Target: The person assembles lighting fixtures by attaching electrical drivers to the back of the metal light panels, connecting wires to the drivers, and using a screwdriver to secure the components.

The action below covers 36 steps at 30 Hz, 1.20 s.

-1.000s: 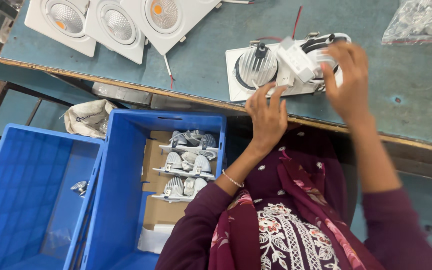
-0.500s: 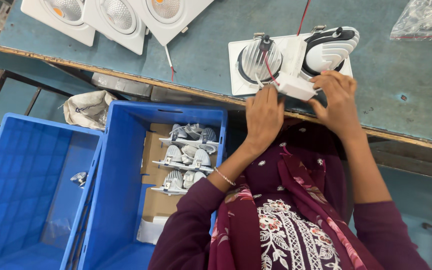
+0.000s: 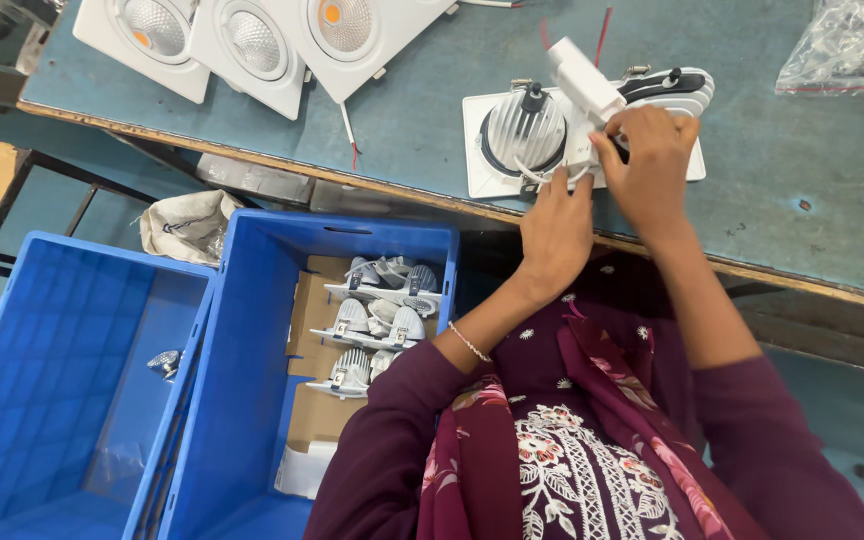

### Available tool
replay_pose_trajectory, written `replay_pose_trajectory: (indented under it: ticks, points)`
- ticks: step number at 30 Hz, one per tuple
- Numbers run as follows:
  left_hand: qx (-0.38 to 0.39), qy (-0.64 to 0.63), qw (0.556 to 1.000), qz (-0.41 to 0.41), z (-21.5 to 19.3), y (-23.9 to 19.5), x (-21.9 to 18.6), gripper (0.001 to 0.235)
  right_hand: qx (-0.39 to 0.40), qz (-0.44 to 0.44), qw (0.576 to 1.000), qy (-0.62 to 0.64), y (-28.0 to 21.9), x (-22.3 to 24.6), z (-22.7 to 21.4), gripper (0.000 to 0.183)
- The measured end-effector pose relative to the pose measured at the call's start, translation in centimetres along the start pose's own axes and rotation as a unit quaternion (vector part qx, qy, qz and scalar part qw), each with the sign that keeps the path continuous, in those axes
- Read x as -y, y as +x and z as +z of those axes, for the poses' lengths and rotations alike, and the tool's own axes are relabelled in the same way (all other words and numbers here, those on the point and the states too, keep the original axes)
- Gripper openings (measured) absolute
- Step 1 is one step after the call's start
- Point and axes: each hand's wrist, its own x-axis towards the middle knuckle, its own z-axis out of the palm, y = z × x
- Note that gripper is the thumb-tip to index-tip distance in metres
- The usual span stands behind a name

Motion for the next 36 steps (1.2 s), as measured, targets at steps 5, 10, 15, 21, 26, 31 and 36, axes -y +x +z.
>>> replay_pose_trajectory:
  ticks: [5,10,15,21,26,31,36]
  points:
    - [0.022,0.028,0.999,-0.002,0.2,-0.7,0.4,0.053,0.061,-0.102,0.985,-0.124,-2.8,-0.1,-2.4,0.022]
    - [0.012,0.091,0.995,0.049,4.6,1.3,1.5,0.015,0.076,-0.146,0.966,-0.200,-4.0,-2.2,-1.4,0.010]
    - [-0.024,0.139,0.985,0.098,5.5,1.6,2.6,0.009,0.080,-0.212,0.948,-0.225,-3.7,-2.6,-1.9,0.013]
    - [-0.031,0.041,0.989,0.141,-0.7,0.1,3.7,0.052,0.108,-0.213,0.950,-0.200,-3.3,1.5,-4.2,0.021]
    - [-0.006,-0.010,0.986,0.165,-3.1,1.5,4.1,0.070,0.129,-0.191,0.954,-0.192,-1.2,2.2,-6.5,0.025]
    - [-0.039,-0.010,0.985,0.165,0.2,6.6,4.0,0.071,0.143,-0.112,0.980,-0.082,2.7,0.0,-7.5,0.029]
    - [-0.149,0.007,0.948,0.282,7.1,15.7,6.4,0.080,0.059,-0.132,0.987,-0.068,3.8,-0.6,-7.0,0.027]
